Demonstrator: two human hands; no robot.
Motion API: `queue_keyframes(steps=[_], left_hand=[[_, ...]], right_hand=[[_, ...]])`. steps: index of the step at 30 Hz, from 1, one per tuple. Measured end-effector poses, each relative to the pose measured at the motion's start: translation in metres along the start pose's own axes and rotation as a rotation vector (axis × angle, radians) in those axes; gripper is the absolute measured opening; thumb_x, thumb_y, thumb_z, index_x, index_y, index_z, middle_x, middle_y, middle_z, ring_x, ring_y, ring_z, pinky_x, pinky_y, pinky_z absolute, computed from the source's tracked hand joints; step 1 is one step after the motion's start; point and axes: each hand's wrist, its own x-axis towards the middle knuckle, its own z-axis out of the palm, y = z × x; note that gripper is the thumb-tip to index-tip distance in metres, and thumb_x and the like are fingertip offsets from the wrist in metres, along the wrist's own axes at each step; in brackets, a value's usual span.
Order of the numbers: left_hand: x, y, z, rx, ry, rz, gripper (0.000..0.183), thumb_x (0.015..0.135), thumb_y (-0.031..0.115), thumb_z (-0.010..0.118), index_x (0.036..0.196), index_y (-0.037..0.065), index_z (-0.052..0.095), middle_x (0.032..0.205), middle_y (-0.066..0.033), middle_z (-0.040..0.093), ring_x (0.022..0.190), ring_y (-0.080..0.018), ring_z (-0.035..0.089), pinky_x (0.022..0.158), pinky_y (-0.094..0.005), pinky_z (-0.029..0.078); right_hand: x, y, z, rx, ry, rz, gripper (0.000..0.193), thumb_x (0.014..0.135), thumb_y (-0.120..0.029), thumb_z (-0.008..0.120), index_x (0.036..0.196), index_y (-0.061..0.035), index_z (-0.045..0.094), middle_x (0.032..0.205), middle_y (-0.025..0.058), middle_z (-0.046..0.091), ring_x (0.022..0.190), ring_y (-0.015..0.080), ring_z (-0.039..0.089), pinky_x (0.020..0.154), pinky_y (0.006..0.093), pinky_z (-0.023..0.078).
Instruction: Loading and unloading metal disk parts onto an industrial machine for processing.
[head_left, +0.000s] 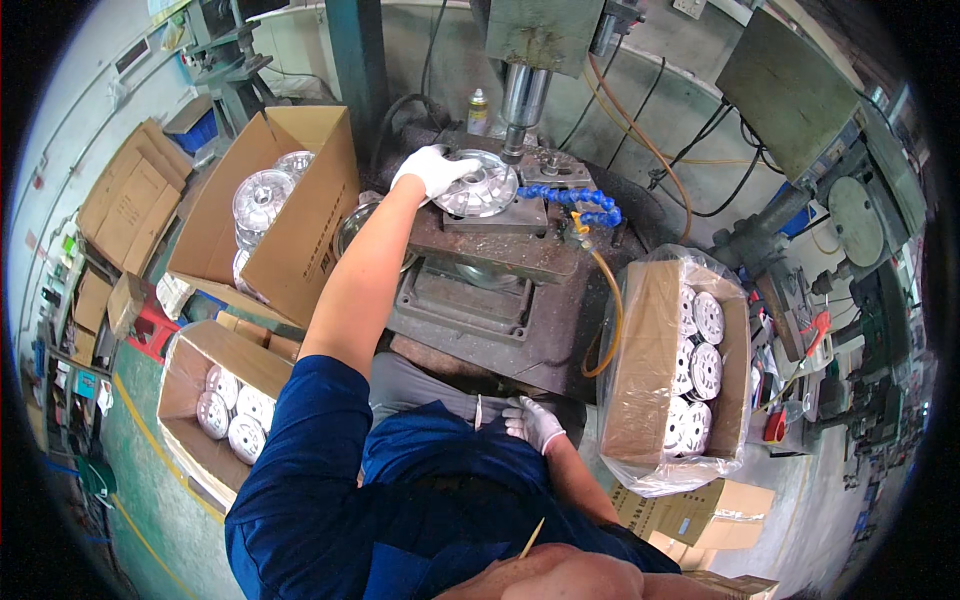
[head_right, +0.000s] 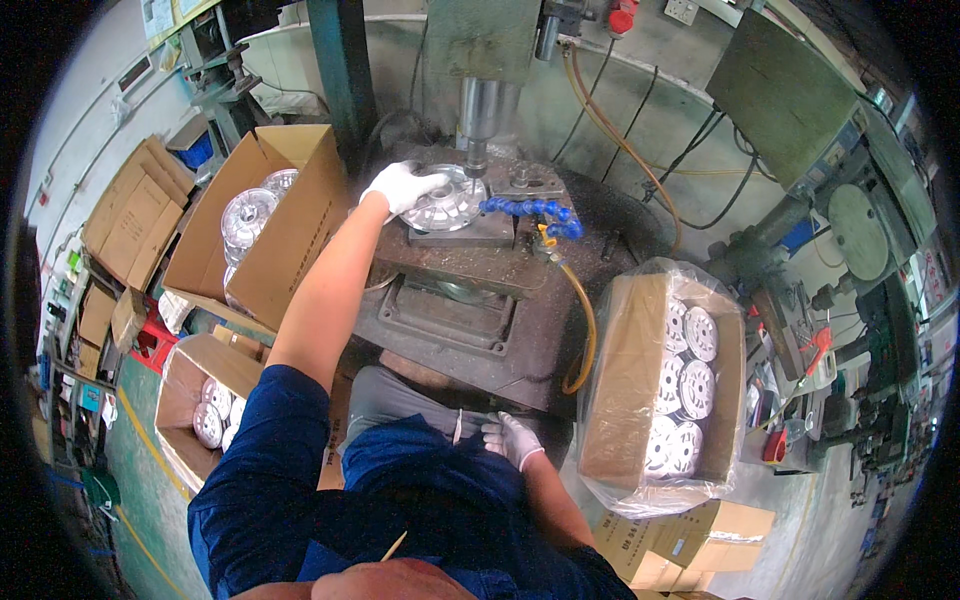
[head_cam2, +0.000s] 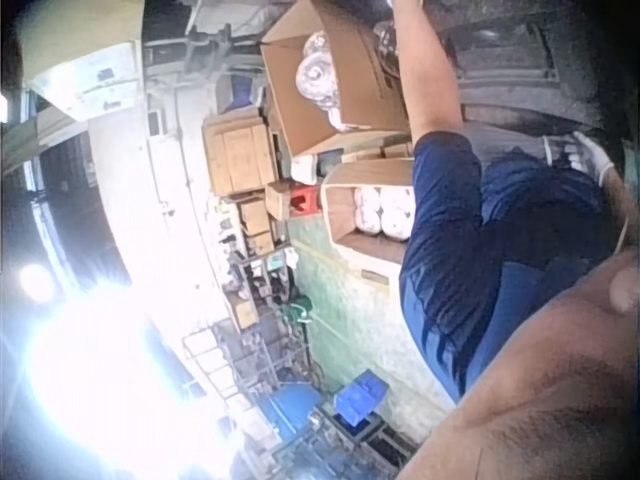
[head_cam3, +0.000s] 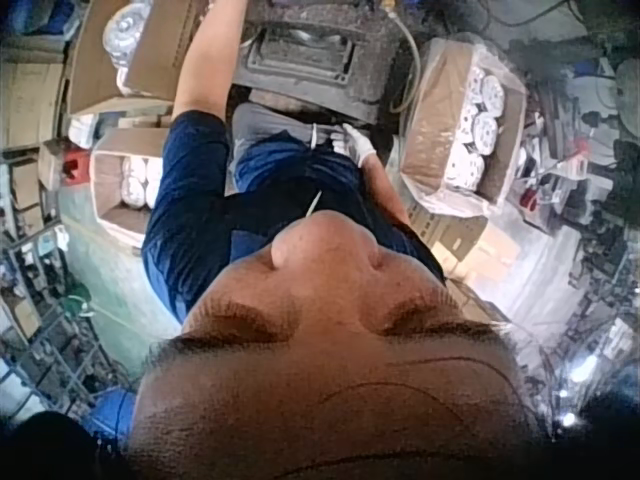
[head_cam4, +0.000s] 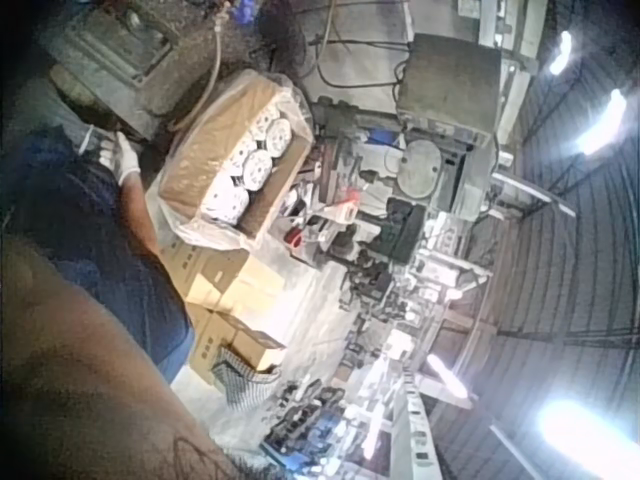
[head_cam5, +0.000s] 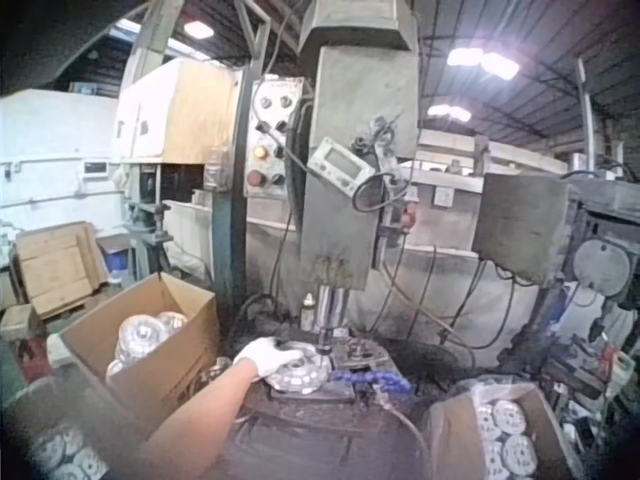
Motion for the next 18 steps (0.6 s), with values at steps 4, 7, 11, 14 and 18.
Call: queue_keyframes(steps=[4,7,11,14,18], left_hand=[[-0.002,0.005,-0.005,-0.039,-0.110,-0.031,0.093,0.067,0.058,0.067,0.122,-0.013,0.047,0.123,-0.0276,0.053,0.115,-0.0321,0.053,0.096,-0.0323,0.041],[0.000,-0.001,-0.003,-0.058,-0.094,-0.050,0.094,0.067,0.059,0.067,0.123,-0.014,0.046,0.124,-0.0280,0.051,0.116,-0.0323,0.052,0.097,-0.0326,0.040],[-0.005,0.006,-0.006,-0.033,-0.086,-0.035,0.092,0.069,0.057,0.066,0.125,-0.013,0.046,0.122,-0.0264,0.053,0.111,-0.0297,0.055,0.093,-0.0326,0.042],[-0.016,0.019,-0.011,0.020,-0.024,-0.048,0.088,0.073,0.057,0.063,0.125,-0.012,0.045,0.122,-0.0255,0.054,0.108,-0.0294,0.056,0.091,-0.0334,0.043],[-0.014,0.013,-0.007,0.048,0.114,-0.052,0.068,0.085,0.052,0.048,0.122,-0.005,0.051,0.124,-0.0242,0.053,0.117,-0.0346,0.050,0.098,-0.0372,0.038]], right_hand=[[-0.003,0.000,0.000,-0.001,-0.026,-0.009,0.040,0.095,-0.042,0.042,0.118,-0.0113,0.052,0.100,0.0085,0.061,0.082,0.0203,0.059,0.075,0.0341,0.049],[-0.003,0.000,-0.002,0.002,-0.040,-0.015,0.040,0.095,-0.042,0.042,0.119,-0.0110,0.052,0.100,0.0084,0.061,0.082,0.0201,0.059,0.075,0.0340,0.049],[-0.004,0.000,0.001,-0.016,-0.013,-0.044,0.041,0.095,-0.042,0.043,0.119,-0.0106,0.052,0.101,0.0091,0.060,0.082,0.0206,0.059,0.075,0.0344,0.049],[-0.004,0.000,0.001,0.004,0.016,-0.028,0.041,0.094,-0.042,0.044,0.119,-0.0104,0.052,0.103,0.0102,0.060,0.083,0.0213,0.059,0.075,0.0347,0.049],[-0.003,0.002,-0.004,0.014,0.004,-0.030,0.041,0.094,-0.043,0.043,0.117,-0.0100,0.052,0.104,0.0112,0.060,0.083,0.0220,0.058,0.075,0.0351,0.050]])
